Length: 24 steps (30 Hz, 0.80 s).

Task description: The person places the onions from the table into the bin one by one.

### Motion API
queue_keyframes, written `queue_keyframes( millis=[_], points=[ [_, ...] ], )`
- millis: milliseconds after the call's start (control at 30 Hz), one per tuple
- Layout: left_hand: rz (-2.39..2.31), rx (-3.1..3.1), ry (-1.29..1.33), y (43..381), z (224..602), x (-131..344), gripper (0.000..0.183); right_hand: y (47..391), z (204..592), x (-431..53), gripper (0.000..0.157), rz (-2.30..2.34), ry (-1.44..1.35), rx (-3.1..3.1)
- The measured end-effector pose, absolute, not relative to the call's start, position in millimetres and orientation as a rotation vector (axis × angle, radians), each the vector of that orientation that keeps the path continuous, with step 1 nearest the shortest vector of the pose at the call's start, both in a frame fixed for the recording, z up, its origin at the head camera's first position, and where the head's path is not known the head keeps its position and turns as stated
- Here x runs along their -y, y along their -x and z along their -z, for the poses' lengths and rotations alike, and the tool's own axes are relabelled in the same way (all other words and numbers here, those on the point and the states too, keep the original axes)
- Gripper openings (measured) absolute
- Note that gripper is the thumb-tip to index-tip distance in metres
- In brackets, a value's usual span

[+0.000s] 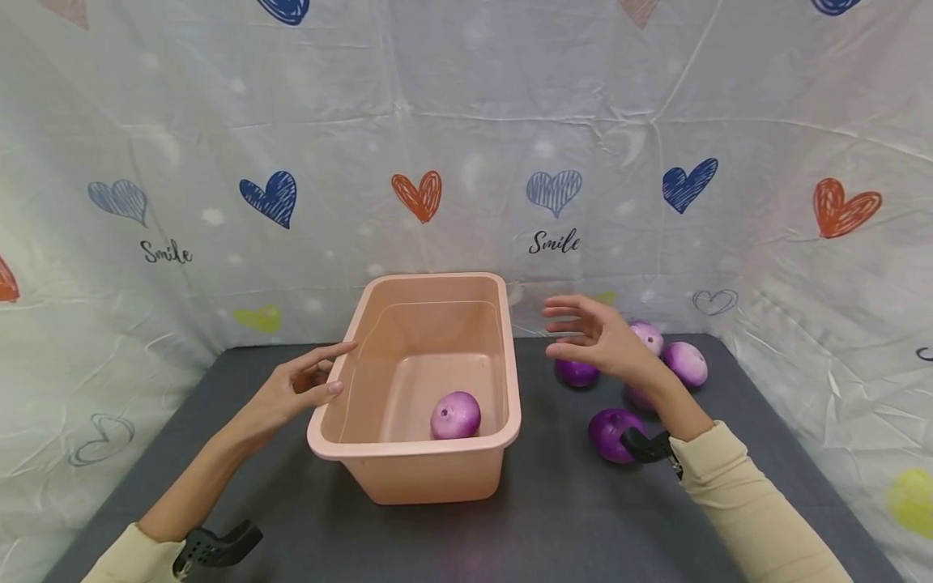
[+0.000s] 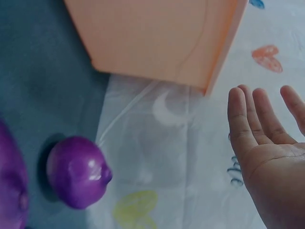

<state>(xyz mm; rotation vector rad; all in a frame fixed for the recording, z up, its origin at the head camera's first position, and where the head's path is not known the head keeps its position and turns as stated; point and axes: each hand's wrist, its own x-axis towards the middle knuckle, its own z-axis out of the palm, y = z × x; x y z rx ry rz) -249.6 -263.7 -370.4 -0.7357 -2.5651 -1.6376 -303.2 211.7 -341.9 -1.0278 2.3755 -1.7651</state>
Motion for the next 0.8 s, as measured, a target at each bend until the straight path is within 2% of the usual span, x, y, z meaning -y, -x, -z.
queue_keyframes(
  millis=[800],
  points=[
    [1.663, 2.58, 0.706, 247.7, 368.7, 263.7, 0.057, 279.5, 381.6, -295.7, 0.057, 1.736, 0.791, -2.489]
  ],
)
